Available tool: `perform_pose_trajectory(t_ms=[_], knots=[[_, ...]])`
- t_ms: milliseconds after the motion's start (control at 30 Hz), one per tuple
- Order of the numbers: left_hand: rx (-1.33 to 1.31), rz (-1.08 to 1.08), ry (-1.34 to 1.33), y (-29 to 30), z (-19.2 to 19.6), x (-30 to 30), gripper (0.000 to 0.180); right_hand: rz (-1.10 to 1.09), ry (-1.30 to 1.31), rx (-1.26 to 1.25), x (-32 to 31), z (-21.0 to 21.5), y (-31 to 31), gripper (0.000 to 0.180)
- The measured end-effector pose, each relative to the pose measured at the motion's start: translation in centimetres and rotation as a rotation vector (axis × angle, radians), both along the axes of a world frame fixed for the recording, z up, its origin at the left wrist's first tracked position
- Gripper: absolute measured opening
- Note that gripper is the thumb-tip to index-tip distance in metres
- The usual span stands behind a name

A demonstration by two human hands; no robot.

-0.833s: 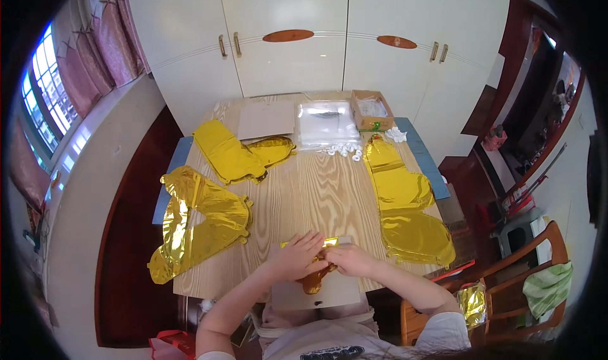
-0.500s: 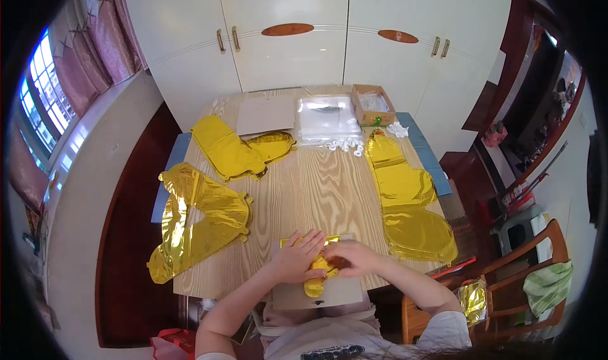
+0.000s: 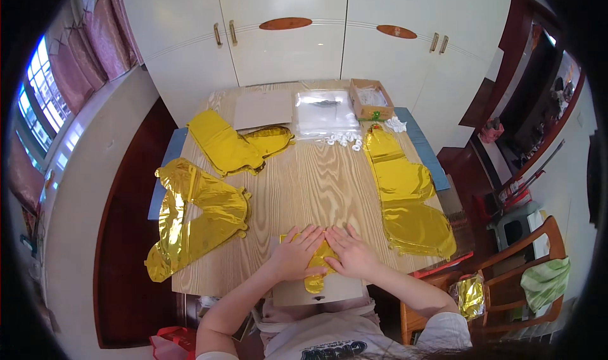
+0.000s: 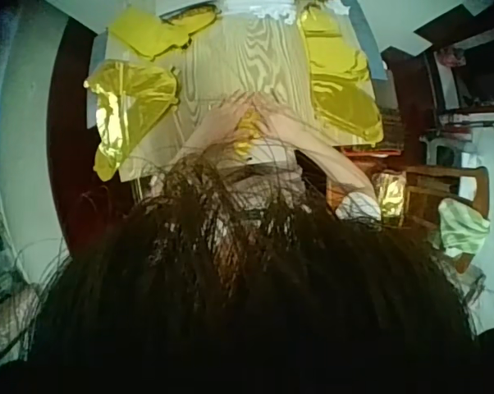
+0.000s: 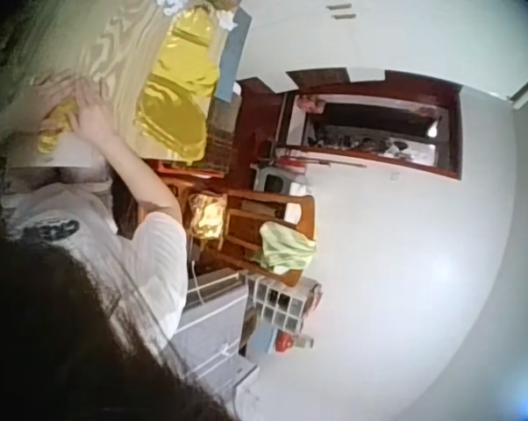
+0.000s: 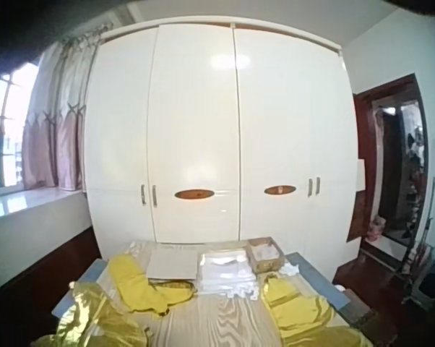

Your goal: Folding gold foil paper and placing it into plastic sleeves for packaging.

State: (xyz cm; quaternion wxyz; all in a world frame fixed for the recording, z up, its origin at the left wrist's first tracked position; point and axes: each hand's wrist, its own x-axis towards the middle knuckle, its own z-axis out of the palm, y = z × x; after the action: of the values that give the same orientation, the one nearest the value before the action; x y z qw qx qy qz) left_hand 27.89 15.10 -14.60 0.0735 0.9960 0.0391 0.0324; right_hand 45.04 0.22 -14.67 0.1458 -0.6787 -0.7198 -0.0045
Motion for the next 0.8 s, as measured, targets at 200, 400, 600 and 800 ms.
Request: perform_pose_trajectory(t_ms=[200,400,600,800], knots=[[0.019,0.053,0.032,0.5,0.4,-1.3,0.094,0.011,-0.010,0.037,-0.1,0.3,0.0,0.062],[0.000,0.130,0.110,1.1,0.6,-3.1,0.098,0.021,-0.014,0.016,-0.1,0.4,-0.2,0.071],[0.021,0.194,0.143,1.8,0.7,-4.9,0.099,0.036,-0.020,-0.056,0.1,0.6,-0.8,0.088],[0.173,0.181,0.117,1.4,2.8,-2.6,0.083,0.043,-0.031,-0.120,0.3,0.8,-0.9,0.094]])
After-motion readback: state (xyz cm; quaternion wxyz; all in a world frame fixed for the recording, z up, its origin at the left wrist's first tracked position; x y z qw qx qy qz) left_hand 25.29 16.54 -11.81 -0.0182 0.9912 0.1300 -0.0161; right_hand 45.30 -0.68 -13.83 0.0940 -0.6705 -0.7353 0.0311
